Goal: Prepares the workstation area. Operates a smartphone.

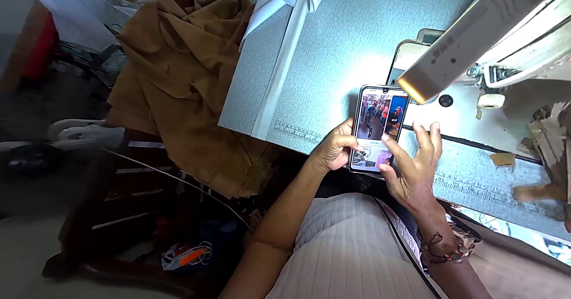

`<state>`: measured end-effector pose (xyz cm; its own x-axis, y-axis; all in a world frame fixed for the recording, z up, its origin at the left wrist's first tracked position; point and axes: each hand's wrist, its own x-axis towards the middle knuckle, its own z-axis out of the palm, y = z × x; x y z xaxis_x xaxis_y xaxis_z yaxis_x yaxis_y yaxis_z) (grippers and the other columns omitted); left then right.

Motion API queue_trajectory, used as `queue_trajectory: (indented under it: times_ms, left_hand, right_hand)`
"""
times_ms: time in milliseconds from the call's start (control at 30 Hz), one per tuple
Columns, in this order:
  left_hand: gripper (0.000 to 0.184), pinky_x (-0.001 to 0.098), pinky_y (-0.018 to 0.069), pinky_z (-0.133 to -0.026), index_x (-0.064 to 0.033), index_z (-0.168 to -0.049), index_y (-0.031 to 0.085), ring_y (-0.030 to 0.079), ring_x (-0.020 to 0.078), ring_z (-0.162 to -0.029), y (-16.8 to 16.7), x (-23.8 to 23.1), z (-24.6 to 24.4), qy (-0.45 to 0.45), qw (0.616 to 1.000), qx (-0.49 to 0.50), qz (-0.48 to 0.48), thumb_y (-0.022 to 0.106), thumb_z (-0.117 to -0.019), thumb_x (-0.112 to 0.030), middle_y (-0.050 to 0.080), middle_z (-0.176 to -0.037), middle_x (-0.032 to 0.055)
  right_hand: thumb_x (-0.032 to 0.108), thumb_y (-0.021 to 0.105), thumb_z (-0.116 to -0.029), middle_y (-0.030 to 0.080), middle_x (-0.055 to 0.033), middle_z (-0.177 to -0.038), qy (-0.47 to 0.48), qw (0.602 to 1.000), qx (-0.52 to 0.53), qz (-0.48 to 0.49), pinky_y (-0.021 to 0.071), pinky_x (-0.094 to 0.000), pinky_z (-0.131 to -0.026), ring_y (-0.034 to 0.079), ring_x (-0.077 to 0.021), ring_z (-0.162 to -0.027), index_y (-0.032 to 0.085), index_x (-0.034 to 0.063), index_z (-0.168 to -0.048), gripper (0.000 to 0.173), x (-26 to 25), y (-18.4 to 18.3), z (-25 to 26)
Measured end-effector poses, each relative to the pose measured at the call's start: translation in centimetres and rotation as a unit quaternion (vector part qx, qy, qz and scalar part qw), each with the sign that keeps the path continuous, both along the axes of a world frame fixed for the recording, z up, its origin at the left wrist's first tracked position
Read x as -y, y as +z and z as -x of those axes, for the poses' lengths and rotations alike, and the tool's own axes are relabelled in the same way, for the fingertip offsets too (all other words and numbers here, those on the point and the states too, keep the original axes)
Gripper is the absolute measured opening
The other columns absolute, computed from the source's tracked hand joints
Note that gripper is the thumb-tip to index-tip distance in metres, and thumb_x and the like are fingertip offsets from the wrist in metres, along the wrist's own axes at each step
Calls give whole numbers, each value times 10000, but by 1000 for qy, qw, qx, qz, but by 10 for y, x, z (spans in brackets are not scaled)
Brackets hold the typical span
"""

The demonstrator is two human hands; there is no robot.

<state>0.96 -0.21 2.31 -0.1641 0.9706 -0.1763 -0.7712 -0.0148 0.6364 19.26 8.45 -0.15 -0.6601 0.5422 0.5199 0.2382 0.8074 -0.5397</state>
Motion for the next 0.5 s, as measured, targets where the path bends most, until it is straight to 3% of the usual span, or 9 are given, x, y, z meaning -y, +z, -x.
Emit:
queue_trajectory:
  times_ms: [67,167,267,367,500]
  left_hand:
    - [485,292,608,-760,-136,-1223,546,726,114,-912,-1,-2,1,-2,1000,19,-10,473,-787,64,725,-1069,35]
    - [451,297,609,-776,-145,-1198,575,729,116,-921,-3,-2,2,-8,1000,25,-13,485,-795,36,733,-1065,33]
    - [430,303,610,-783,-148,-1176,601,734,117,-915,-4,-1,3,-9,1000,17,-13,493,-798,27,745,-1044,35]
    - [410,311,613,-778,-149,-1173,593,735,124,-917,-6,0,4,-14,1000,20,-20,505,-806,12,741,-1049,37]
    - [413,301,608,-785,-144,-1192,586,728,113,-921,-5,0,3,-13,1000,9,-22,496,-817,3,734,-1053,26]
  right_hand:
    - [629,368,-1042,384,-155,-1593,38,999,-29,7,99,-534,-1256,113,-362,-1569,703,236,-1190,537,-1,-2,-5]
    - [642,348,-1041,414,-70,-1584,66,996,-56,-2,96,-503,-1270,135,-304,-1573,715,249,-1153,550,-1,-6,-8]
    - [613,379,-1047,416,-80,-1579,63,996,-64,-2,95,-494,-1272,148,-295,-1570,707,223,-1171,524,0,-6,-6]
    - [580,409,-1053,456,-149,-1533,39,998,-47,-1,128,-493,-1259,186,-333,-1554,704,192,-1162,500,0,-6,-4]
    - [565,444,-1047,459,-161,-1530,51,998,-46,-1,100,-509,-1263,173,-354,-1554,736,184,-1065,481,0,-5,-5]
